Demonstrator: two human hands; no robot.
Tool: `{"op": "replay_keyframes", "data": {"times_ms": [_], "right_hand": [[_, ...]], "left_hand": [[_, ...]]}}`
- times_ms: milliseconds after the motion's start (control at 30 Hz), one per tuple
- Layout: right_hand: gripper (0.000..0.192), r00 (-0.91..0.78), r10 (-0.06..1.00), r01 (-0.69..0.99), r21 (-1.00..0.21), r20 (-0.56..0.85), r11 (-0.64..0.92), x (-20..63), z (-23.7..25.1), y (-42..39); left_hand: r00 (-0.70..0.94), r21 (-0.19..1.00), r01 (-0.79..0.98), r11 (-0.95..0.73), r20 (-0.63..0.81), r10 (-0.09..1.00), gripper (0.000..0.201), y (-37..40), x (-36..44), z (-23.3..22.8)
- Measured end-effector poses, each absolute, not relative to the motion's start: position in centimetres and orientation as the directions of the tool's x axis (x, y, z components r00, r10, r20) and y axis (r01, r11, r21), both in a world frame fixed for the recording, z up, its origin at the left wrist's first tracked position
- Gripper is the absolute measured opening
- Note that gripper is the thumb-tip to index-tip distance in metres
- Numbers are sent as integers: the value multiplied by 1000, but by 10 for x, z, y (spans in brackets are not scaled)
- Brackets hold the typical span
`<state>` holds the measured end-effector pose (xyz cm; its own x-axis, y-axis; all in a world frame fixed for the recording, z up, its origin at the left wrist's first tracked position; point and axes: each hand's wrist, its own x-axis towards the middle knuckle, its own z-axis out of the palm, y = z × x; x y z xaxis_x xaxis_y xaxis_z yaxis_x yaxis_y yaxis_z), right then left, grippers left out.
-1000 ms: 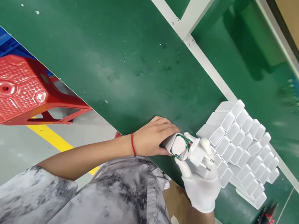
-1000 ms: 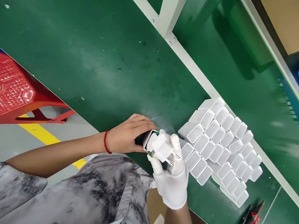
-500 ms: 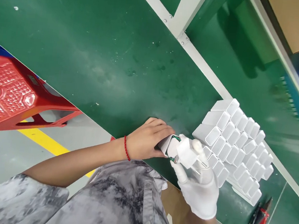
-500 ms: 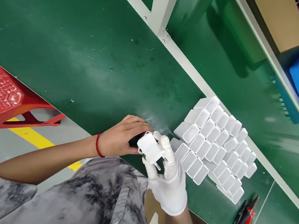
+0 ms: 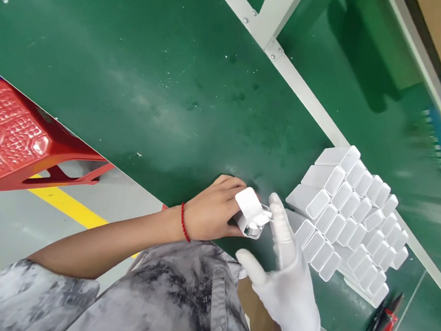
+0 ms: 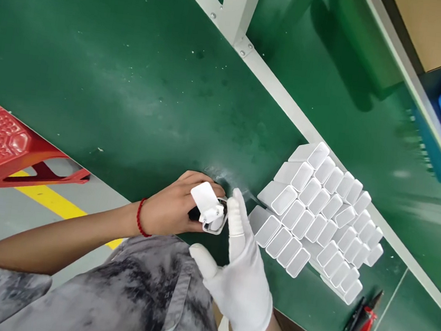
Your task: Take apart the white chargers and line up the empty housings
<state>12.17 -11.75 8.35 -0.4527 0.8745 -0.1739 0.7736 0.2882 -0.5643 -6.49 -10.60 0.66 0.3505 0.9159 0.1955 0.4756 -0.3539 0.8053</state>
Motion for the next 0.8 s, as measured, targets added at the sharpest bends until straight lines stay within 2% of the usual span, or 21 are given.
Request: {"op": "replay_keyframes", "data": {"times_ms": [167, 367, 500, 667, 800], "right_hand": [[57, -312, 922, 658, -752, -229, 36, 116, 61, -127], [48, -105, 928, 316, -897, -358, -310, 101, 49, -129], [48, -61, 935, 103, -934, -349, -342, 96, 43, -132], [57, -22, 923, 60, -922, -384, -383, 96, 39, -134], [56, 15, 912, 77, -909, -410, -410, 94, 43, -135]], "left_hand": [[334, 807, 480, -344, 194, 922, 41, -106, -64, 7], [342, 788, 494, -367, 211, 916, 43, -106, -63, 5], [327, 791, 478, -381, 242, 914, 44, -106, -64, 7], [305, 800, 472, -370, 246, 920, 40, -107, -64, 8], [304, 814, 469, -343, 215, 928, 36, -107, -64, 10]]}}
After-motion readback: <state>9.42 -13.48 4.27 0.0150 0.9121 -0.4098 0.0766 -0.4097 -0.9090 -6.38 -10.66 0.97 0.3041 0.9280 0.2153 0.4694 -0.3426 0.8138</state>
